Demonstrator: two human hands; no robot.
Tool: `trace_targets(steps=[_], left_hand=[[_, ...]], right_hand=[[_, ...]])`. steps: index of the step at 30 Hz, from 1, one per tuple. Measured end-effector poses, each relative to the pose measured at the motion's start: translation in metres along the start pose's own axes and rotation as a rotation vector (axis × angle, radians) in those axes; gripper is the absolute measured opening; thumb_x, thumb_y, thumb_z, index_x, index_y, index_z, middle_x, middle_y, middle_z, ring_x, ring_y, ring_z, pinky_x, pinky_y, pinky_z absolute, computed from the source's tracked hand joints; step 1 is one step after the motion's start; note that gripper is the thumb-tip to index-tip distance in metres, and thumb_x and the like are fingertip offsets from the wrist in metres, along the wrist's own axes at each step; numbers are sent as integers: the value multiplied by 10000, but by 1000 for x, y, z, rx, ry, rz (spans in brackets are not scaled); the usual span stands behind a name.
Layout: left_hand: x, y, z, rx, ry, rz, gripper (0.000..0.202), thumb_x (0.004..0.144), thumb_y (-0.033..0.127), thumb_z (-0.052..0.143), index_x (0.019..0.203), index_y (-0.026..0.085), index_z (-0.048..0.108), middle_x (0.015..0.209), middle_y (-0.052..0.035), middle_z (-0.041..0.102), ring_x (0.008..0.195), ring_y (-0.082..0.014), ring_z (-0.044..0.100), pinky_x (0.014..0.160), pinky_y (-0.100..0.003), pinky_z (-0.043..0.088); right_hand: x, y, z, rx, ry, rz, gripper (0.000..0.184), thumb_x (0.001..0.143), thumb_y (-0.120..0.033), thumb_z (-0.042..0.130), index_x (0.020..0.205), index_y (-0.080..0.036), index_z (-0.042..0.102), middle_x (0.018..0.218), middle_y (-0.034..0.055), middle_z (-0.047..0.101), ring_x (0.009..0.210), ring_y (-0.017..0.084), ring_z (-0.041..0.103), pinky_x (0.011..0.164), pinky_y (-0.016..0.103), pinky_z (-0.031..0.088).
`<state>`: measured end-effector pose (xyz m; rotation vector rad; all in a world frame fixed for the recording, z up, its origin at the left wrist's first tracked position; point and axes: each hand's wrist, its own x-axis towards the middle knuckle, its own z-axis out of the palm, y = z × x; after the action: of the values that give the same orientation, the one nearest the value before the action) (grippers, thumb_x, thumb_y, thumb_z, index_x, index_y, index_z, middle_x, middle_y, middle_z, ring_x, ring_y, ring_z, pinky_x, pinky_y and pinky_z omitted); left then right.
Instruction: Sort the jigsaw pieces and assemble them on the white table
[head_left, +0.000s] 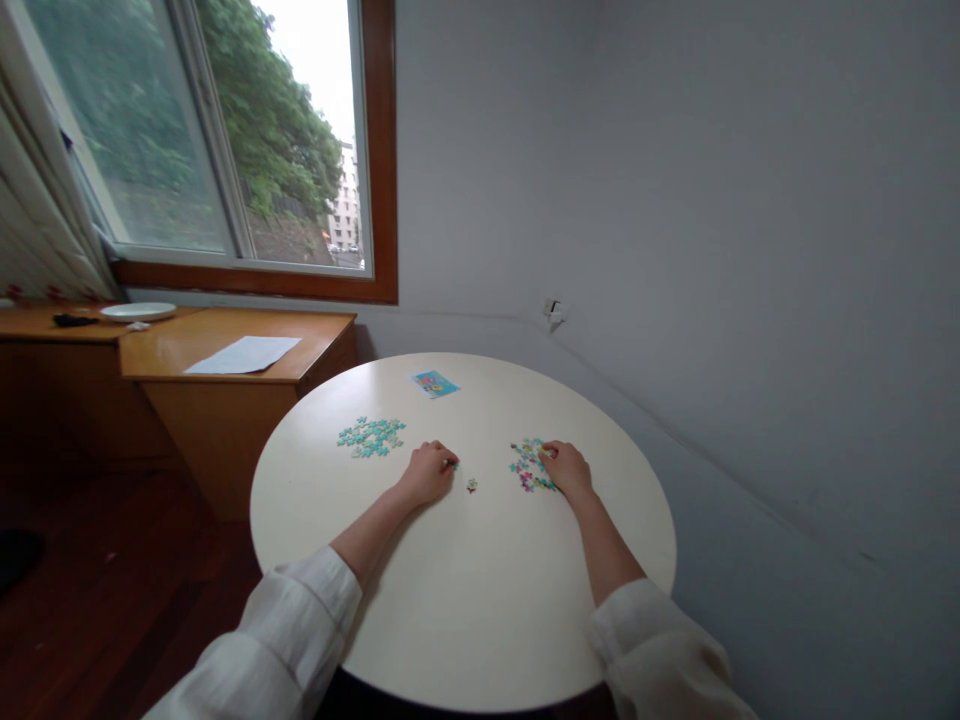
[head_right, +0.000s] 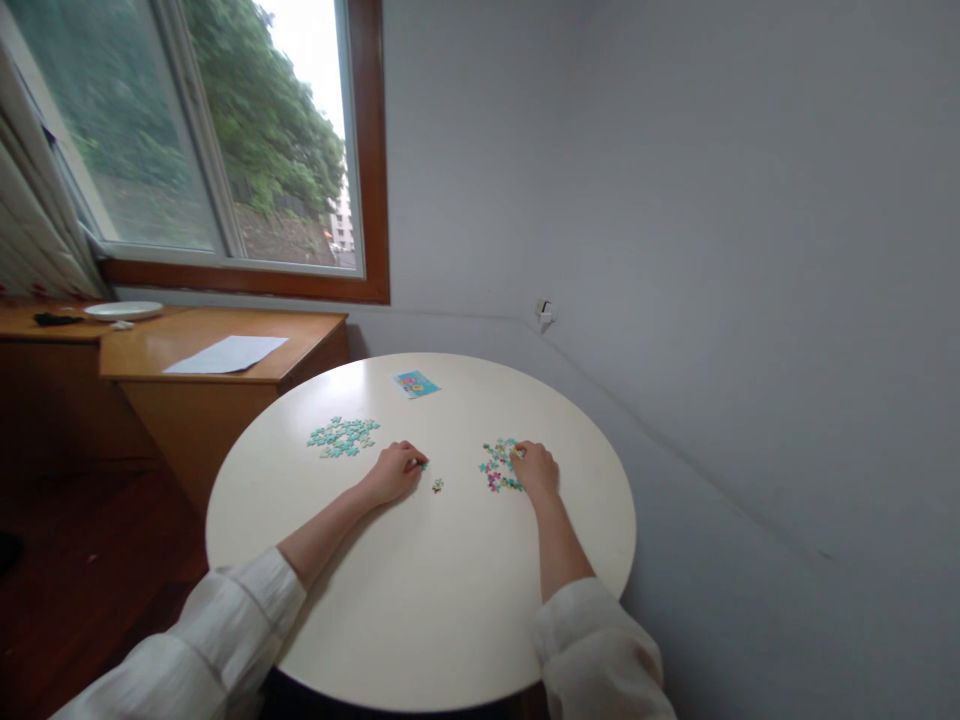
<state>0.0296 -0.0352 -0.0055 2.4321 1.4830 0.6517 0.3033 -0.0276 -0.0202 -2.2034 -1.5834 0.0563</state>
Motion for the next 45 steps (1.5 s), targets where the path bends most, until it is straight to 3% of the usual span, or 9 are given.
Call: trace_targets(steps=[19, 34, 45], left_hand=[[-1, 2, -3, 15, 4, 11, 276, 733, 162, 464, 911, 210, 670, 947, -63, 618, 896, -192, 535, 814, -307, 399], [-2, 3, -3, 5, 6, 2, 277, 736, 163, 462, 914, 212, 670, 959, -62, 613, 909, -191, 530, 835, -314, 395], [-2, 3, -4, 4, -6, 2, 279, 740, 160, 464, 921, 212, 669, 967, -61, 612, 924, -196, 526, 846, -318, 392]], right_hand=[[1, -1, -2, 29, -30, 60, 290, 739, -376, 509, 951, -219, 630, 954, 51, 648, 894, 204, 585, 708, 283, 417], [-1, -4, -5, 16, -69, 59, 249, 761, -364, 481, 943, -235, 591, 1025, 59, 604, 984, 238, 536, 780, 366, 396], [2, 1, 3, 162, 19, 5, 167, 721, -255, 541, 879, -221, 584, 917, 11, 631, 894, 170, 555, 714, 280, 382]])
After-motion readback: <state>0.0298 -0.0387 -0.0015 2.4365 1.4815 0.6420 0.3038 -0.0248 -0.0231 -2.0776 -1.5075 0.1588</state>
